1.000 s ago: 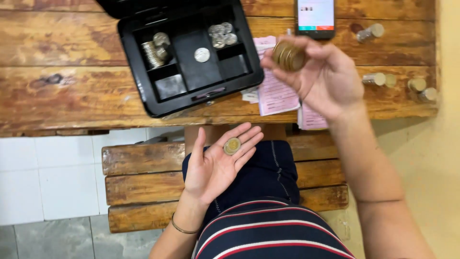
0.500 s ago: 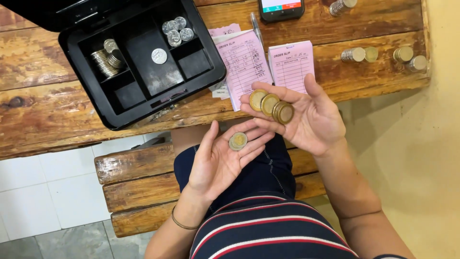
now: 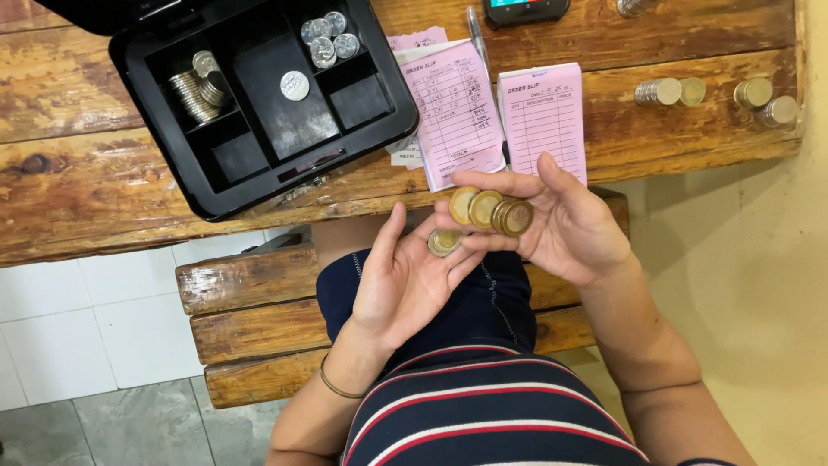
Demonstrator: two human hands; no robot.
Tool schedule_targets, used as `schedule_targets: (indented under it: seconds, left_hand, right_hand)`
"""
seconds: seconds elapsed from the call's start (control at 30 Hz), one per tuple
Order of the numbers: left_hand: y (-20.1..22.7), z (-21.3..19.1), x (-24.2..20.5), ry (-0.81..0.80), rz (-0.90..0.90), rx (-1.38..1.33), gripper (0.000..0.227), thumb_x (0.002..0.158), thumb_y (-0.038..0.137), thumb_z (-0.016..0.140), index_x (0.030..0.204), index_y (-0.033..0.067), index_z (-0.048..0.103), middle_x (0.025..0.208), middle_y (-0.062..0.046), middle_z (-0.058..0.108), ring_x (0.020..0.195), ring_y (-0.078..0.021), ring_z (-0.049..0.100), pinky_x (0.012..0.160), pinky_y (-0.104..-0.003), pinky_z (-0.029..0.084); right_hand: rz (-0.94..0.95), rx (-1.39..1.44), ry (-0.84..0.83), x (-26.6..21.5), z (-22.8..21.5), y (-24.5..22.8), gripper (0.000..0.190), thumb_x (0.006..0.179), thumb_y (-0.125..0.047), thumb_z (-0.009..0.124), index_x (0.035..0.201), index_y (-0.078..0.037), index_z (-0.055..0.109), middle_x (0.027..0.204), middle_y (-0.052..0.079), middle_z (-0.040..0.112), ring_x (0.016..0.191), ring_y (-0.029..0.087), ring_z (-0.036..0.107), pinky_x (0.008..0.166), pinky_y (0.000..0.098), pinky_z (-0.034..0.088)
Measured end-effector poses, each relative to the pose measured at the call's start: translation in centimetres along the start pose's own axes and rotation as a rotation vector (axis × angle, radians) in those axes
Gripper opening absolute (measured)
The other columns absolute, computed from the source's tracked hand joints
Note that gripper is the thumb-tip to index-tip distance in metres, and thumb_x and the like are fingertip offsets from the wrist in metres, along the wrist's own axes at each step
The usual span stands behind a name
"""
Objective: A person sorts, counts, and stacks various coins on a wooden table, then organizes them into a black cash box.
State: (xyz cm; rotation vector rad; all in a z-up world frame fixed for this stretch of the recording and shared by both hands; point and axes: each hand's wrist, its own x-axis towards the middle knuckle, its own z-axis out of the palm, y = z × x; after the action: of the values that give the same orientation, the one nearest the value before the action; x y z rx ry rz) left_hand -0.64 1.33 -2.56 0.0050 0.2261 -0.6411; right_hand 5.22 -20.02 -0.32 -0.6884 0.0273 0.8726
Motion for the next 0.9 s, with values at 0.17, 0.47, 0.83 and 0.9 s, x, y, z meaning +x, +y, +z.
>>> schedule_targets:
  seconds: [0.17, 0.47, 0.83, 0.9]
  left_hand:
    - [0.4, 0.0, -0.3, 0.070, -0.024, 0.075, 0.070, 0.108, 0.052, 0.040, 0.151, -0.0030, 0.045, 0.157, -0.023, 0.045, 0.148, -0.0288, 0.041, 0.125, -0.038, 0.032]
    - [-0.7, -1.2, 0.3, 0.039, -0.092, 0.043, 0.068, 0.110, 0.052, 0.041, 0.151, -0.0008, 0.045, 0.153, -0.021, 0.049, 0.146, -0.0294, 0.044, 0.127, -0.040, 0.028]
    - [-0.7, -1.2, 0.0, 0.004, -0.104, -0.015, 0.055, 0.110, 0.052, 0.044, 0.132, 0.0042, 0.059, 0.121, -0.012, 0.063, 0.130, -0.0282, 0.057, 0.125, -0.041, 0.032]
    - [-1.0, -2.0, 0.1, 0.000, -0.094, -0.039, 0.054, 0.110, 0.052, 0.046, 0.133, 0.0045, 0.059, 0.129, -0.012, 0.063, 0.131, -0.0289, 0.057, 0.126, -0.042, 0.033]
  right_hand:
    - [0.030, -0.347, -0.018, -0.1, 0.2, -1.6, 0.029, 0.104, -0.026, 0.060, 0.108, 0.002, 0.065, 0.085, 0.018, 0.070, 0.037, 0.007, 0.041, 0.026, 0.0159, 0.024]
    - [0.187, -1.566, -0.095, -0.3, 2.5, -4.3, 0.015, 0.093, -0.015, 0.064, 0.108, -0.018, 0.066, 0.104, -0.002, 0.074, 0.087, 0.015, 0.069, 0.073, 0.0310, 0.053]
    - [-0.160, -1.723, -0.194, 0.1, 5.0, -4.0, 0.037, 0.093, -0.014, 0.070, 0.130, -0.011, 0.068, 0.110, 0.007, 0.067, 0.090, 0.021, 0.068, 0.076, 0.0339, 0.055]
    - [-0.245, -1.904, -0.143, -1.0, 5.5, -2.4, 0.033, 0.097, -0.015, 0.064, 0.130, -0.009, 0.066, 0.115, 0.008, 0.066, 0.095, 0.023, 0.068, 0.074, 0.0356, 0.056]
